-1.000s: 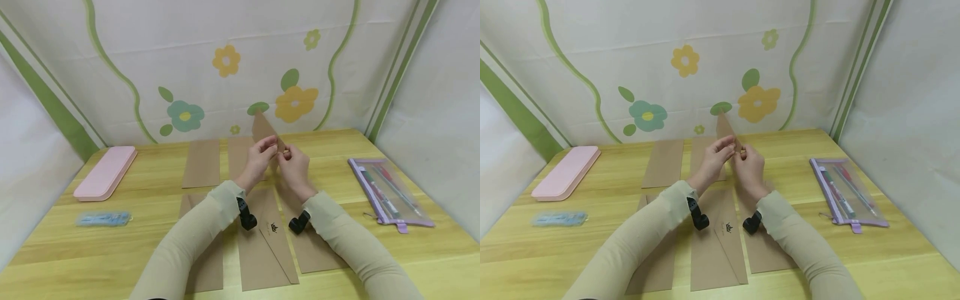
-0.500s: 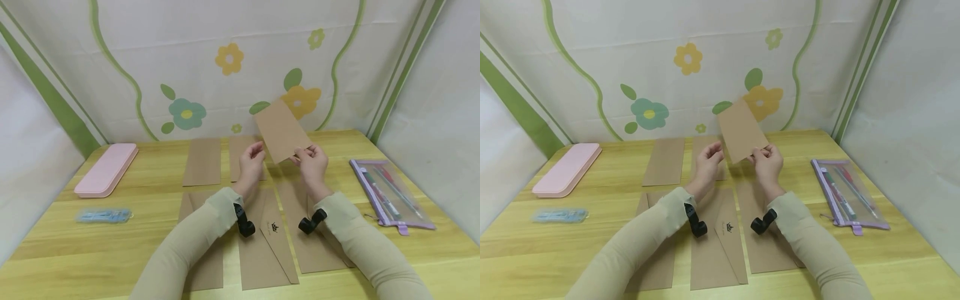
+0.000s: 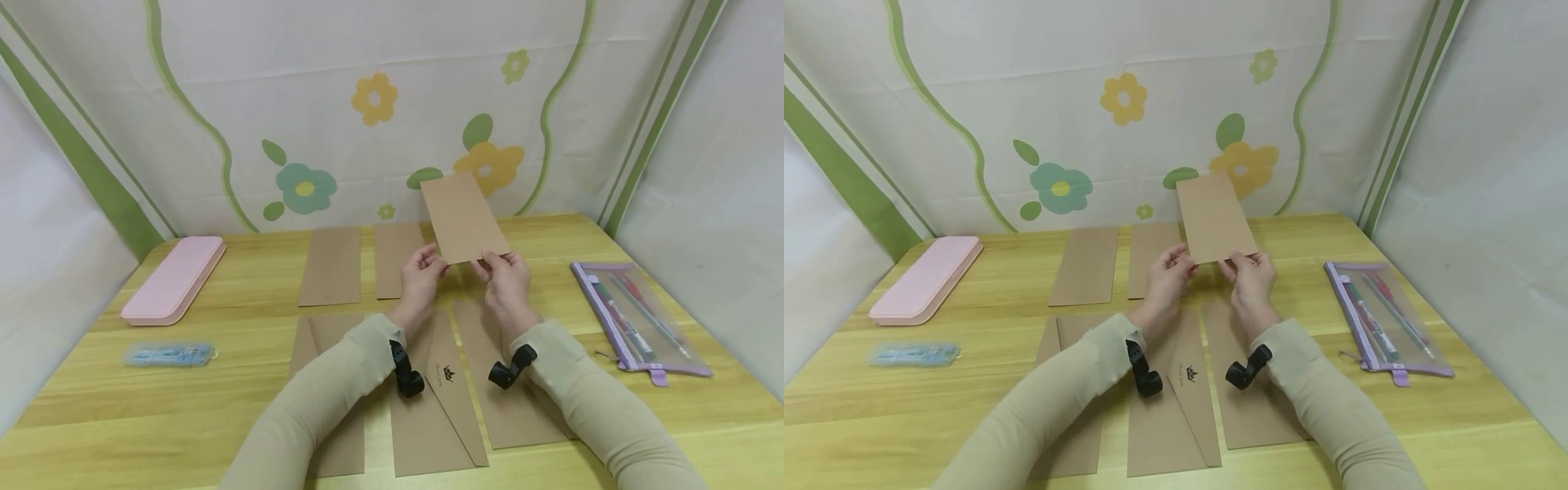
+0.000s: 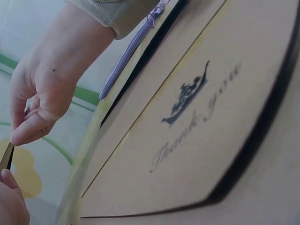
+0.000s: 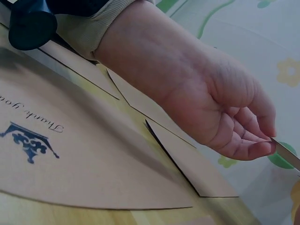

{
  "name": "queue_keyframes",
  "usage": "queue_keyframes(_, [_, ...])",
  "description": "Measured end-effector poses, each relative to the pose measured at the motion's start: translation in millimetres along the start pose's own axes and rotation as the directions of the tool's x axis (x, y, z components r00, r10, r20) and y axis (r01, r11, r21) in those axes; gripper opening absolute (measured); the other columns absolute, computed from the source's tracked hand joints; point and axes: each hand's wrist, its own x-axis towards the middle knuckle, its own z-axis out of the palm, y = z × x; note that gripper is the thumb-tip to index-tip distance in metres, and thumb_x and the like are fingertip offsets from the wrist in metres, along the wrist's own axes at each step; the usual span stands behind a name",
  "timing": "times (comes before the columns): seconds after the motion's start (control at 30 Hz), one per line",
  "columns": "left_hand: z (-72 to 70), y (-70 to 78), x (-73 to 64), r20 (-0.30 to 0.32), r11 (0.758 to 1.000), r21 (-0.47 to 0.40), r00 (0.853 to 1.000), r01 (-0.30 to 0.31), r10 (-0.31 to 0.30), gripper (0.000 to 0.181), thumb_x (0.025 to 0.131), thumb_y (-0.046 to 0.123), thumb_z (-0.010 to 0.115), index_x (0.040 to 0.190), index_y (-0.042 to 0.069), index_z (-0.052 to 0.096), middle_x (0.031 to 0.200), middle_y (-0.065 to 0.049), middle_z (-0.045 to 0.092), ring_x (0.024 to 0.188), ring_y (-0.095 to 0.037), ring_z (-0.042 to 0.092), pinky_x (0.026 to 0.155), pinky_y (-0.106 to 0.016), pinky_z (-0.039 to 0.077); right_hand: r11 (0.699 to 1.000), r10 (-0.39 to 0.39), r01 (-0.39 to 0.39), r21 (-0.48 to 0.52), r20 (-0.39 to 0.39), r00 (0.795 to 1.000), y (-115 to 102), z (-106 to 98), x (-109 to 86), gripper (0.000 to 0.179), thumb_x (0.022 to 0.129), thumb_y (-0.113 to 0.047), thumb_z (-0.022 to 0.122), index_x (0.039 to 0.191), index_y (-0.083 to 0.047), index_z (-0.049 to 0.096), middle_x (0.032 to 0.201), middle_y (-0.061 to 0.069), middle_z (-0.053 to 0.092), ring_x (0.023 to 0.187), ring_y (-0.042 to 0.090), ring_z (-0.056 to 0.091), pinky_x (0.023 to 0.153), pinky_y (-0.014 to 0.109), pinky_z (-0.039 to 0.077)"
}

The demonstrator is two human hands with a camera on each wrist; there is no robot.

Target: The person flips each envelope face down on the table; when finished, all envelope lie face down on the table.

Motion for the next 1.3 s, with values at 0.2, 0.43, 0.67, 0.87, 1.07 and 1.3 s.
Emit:
queue_keyframes(0.2, [0.9,-0.4,0.8,0.007,0.998,0.060,1.000,-0.007,0.007,0.038,0.082,-0.010,0.057,0.119,0.001,0.058,0.084,-0.005,0.058,0.070,-0.011,0.058,0.081,-0.035,0.053,0.998,-0.031,0.030,-0.050,-0.017,0.999,-2,-6,3.0,0.024,0.082,0.009,0.060,0.095,-0.007,0.048,0.084,0.004,0.056,0.064,0.011,0.061,0.059,0.020,0.054])
queue_keyframes(0.43, [0.9,5.3,4.3,0.023,0.993,0.120,1.000,-0.018,0.015,0.040,0.081,-0.011,0.057,0.119,0.002,0.060,0.082,0.000,0.055,0.071,-0.010,0.056,0.077,-0.030,0.054,0.969,0.056,0.002,-0.247,0.227,0.972,-22,-31,21.0,0.038,0.086,0.005,0.058,0.121,-0.006,0.046,0.070,-0.001,0.065,0.059,0.011,0.064,0.057,0.021,0.054])
queue_keyframes(0.67, [-3.4,4.1,6.8,0.060,0.975,0.223,0.998,-0.004,-0.010,0.040,0.081,-0.011,0.056,0.120,0.001,0.059,0.076,0.002,0.053,0.069,-0.009,0.054,0.080,-0.038,0.052,0.858,0.255,-0.003,-0.514,0.421,0.870,-39,-63,47.0,0.065,0.090,-0.007,0.059,0.144,0.003,0.023,0.076,0.001,0.068,0.066,0.010,0.065,0.064,0.021,0.055])
queue_keyframes(0.87, [-7.4,-2.6,7.1,0.111,0.937,0.346,0.990,0.041,-0.084,0.044,0.082,-0.008,0.056,0.125,0.004,0.056,0.075,0.002,0.055,0.067,-0.010,0.053,0.055,-0.018,0.039,0.749,0.318,0.066,-0.659,0.444,0.838,-41,-76,56.2,0.067,0.091,-0.010,0.058,0.144,0.004,0.020,0.080,-0.001,0.067,0.066,0.007,0.061,0.062,0.020,0.053])
queue_keyframes(1.07, [-7.0,-4.6,7.3,0.148,0.882,0.466,0.977,0.069,-0.154,0.050,0.081,-0.009,0.057,0.129,0.003,0.053,0.080,0.000,0.056,0.070,-0.010,0.050,0.062,-0.020,0.044,0.688,0.360,0.073,-0.722,0.427,0.830,-41,-84,59.5,0.066,0.092,-0.014,0.057,0.145,0.003,0.021,0.079,-0.003,0.064,0.063,0.005,0.056,0.061,0.019,0.051])
queue_keyframes(1.3, [-4.9,-10.5,11.8,0.158,0.797,0.601,0.968,0.062,-0.194,0.051,0.081,-0.008,0.055,0.131,0.001,0.050,0.085,-0.004,0.059,0.066,-0.009,0.046,0.051,-0.017,0.035,0.657,0.390,0.046,-0.753,0.391,0.834,-39,-89,62.0,0.065,0.090,-0.013,0.059,0.143,0.005,0.025,0.076,-0.005,0.064,0.062,0.004,0.056,0.060,0.018,0.051])
